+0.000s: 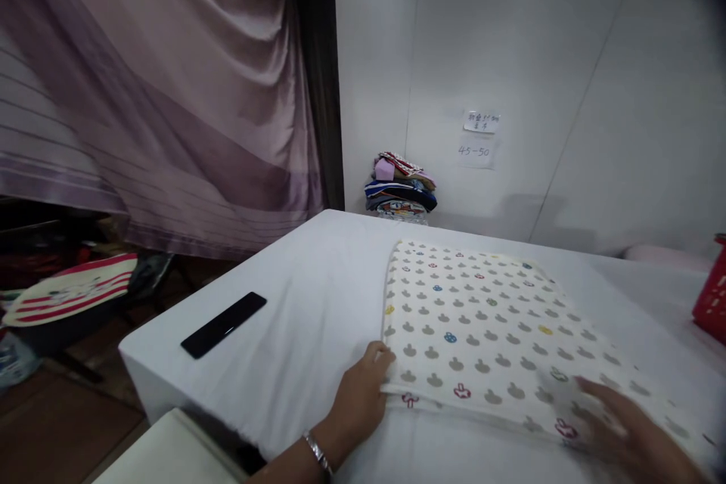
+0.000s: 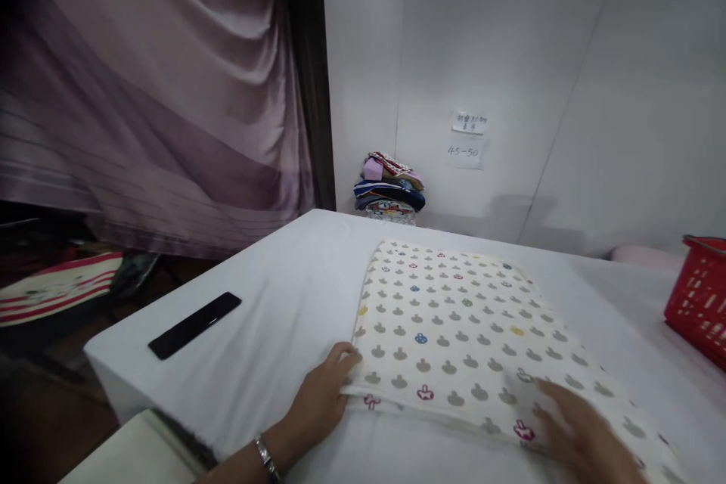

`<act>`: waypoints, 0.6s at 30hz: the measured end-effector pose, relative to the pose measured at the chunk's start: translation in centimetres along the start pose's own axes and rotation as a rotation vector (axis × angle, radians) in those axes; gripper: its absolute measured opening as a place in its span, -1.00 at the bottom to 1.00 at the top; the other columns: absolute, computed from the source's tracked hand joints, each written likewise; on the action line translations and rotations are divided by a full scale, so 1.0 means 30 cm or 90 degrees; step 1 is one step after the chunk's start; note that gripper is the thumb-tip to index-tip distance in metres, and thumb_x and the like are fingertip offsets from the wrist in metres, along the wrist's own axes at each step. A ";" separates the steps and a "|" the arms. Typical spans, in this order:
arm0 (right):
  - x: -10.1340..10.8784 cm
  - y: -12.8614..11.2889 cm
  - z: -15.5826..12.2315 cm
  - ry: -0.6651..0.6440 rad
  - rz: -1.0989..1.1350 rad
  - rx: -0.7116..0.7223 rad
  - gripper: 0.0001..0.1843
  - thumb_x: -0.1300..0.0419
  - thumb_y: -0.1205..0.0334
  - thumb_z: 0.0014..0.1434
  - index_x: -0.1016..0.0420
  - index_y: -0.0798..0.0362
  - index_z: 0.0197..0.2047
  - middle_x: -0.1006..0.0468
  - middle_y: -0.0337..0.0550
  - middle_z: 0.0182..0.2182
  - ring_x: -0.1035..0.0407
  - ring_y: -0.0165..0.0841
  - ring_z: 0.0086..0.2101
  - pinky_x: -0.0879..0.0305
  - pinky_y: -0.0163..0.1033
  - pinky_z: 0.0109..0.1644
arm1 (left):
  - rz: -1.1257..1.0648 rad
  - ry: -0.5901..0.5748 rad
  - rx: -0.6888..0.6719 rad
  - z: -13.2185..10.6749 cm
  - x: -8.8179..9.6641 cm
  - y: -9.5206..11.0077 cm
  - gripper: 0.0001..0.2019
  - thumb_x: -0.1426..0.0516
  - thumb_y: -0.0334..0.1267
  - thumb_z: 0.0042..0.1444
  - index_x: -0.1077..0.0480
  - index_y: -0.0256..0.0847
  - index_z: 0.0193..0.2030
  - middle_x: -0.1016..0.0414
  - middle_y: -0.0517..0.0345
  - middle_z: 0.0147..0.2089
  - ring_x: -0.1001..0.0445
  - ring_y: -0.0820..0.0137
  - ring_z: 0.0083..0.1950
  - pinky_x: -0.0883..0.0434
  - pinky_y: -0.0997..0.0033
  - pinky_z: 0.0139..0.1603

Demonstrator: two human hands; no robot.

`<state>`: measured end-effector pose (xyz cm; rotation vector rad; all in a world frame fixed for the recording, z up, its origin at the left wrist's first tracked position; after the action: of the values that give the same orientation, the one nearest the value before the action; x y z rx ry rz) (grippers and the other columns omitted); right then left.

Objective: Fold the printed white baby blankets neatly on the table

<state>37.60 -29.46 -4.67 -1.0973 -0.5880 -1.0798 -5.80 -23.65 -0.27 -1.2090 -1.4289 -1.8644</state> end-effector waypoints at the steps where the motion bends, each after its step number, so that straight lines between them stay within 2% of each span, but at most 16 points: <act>1: -0.048 -0.111 0.008 -0.075 0.022 0.063 -0.53 -0.02 -0.06 0.16 -0.39 -0.05 0.06 -0.44 -0.03 0.02 -0.37 -0.15 -0.03 -0.38 -0.08 -0.03 | -0.022 0.011 0.007 -0.001 -0.005 -0.002 -0.43 0.04 -0.59 -0.18 -0.21 -0.04 0.00 -0.16 0.20 0.15 -0.35 0.42 -0.03 -0.30 0.46 -0.05; 3: -0.134 -0.362 0.019 -0.159 0.062 0.230 -0.57 -0.05 0.06 0.19 -0.34 -0.09 0.12 -0.40 -0.10 0.07 -0.31 -0.21 0.03 -0.31 -0.11 0.06 | -0.066 0.034 0.018 -0.005 -0.013 -0.003 -0.43 0.04 -0.60 -0.19 -0.19 -0.08 0.02 -0.17 0.15 0.13 -0.35 0.44 -0.05 -0.29 0.46 -0.04; 5: -0.200 -0.599 0.032 -0.185 0.097 0.366 -0.53 -0.06 0.18 0.18 -0.27 -0.03 0.17 -0.36 -0.05 0.09 -0.24 -0.21 0.07 -0.23 -0.10 0.13 | -0.105 0.058 0.025 -0.012 -0.016 -0.003 -0.47 0.05 -0.60 -0.20 -0.20 -0.12 -0.03 -0.20 0.12 0.07 -0.34 0.44 -0.09 -0.29 0.45 -0.07; 6: -0.227 -0.695 0.039 -0.197 0.114 0.416 -0.52 -0.08 0.24 0.15 -0.27 0.01 0.16 -0.36 -0.03 0.08 -0.23 -0.21 0.06 -0.21 -0.10 0.13 | -0.123 0.071 0.030 -0.016 -0.016 -0.004 -0.50 0.05 -0.59 -0.21 -0.21 -0.14 -0.08 -0.23 0.12 0.03 -0.34 0.43 -0.12 -0.30 0.45 -0.09; 8: -0.277 -0.828 0.053 -0.252 0.123 0.444 -0.50 -0.13 0.28 0.08 -0.28 0.02 0.12 -0.38 -0.05 0.02 -0.25 -0.21 -0.01 -0.23 -0.11 0.08 | -0.160 0.092 0.046 -0.025 -0.015 -0.009 -0.56 0.05 -0.59 -0.24 -0.21 -0.14 -0.17 -0.27 0.14 -0.07 -0.33 0.44 -0.19 -0.30 0.44 -0.15; 10: -0.323 -0.884 0.061 -0.270 0.119 0.429 -0.56 -0.13 0.30 0.07 -0.30 0.00 0.06 -0.41 -0.11 -0.08 -0.27 -0.25 -0.10 -0.25 -0.13 -0.01 | -0.212 0.089 0.080 -0.031 -0.011 -0.020 -0.60 0.05 -0.57 -0.24 -0.21 -0.15 -0.21 -0.31 0.18 -0.21 -0.32 0.45 -0.29 -0.30 0.44 -0.23; 11: -0.344 -0.892 0.063 -0.266 0.111 0.423 -0.57 -0.12 0.31 0.08 -0.30 0.00 0.05 -0.41 -0.12 -0.11 -0.27 -0.26 -0.13 -0.26 -0.15 -0.05 | -0.251 0.064 0.103 -0.030 -0.006 -0.028 -0.62 0.03 -0.56 -0.24 -0.22 -0.15 -0.22 -0.32 0.22 -0.29 -0.31 0.46 -0.35 -0.30 0.45 -0.29; 14: -0.402 -0.883 0.062 -0.223 0.059 0.440 -0.57 -0.14 0.35 0.06 -0.27 0.02 0.03 -0.43 -0.11 -0.17 -0.29 -0.25 -0.20 -0.27 -0.18 -0.15 | -0.401 -0.067 0.186 0.001 0.022 -0.057 -0.62 -0.03 -0.51 -0.23 -0.24 -0.17 -0.19 -0.26 0.35 -0.53 -0.28 0.49 -0.51 -0.28 0.48 -0.44; 16: -0.438 -0.875 0.061 -0.181 0.012 0.465 -0.63 -0.17 0.39 0.03 -0.30 0.03 -0.05 -0.45 -0.14 -0.27 -0.31 -0.27 -0.29 -0.25 -0.23 -0.27 | -0.468 -0.160 0.221 0.057 0.053 -0.079 -0.65 -0.08 -0.47 -0.23 -0.27 -0.20 -0.20 -0.27 0.37 -0.56 -0.30 0.50 -0.56 -0.28 0.50 -0.50; 18: -0.475 -0.872 0.061 -0.137 -0.013 0.488 -0.72 -0.17 0.40 0.04 -0.31 0.02 -0.15 -0.45 -0.18 -0.36 -0.31 -0.31 -0.36 -0.20 -0.29 -0.37 | -0.465 -0.215 0.237 0.149 0.082 -0.103 -0.73 -0.13 -0.40 -0.19 -0.31 -0.23 -0.25 -0.34 0.32 -0.51 -0.34 0.50 -0.57 -0.28 0.51 -0.53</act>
<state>8.31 -23.69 -4.94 -0.5294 -1.0746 -0.6514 -7.92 -18.14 0.57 -0.9017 -2.5334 -1.7162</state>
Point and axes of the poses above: each hand's wrist, its own z-axis towards the middle knuckle, its own x-axis out of the back of the hand, y = z × x, the point moved 1 cm from there along z, towards the middle knuckle
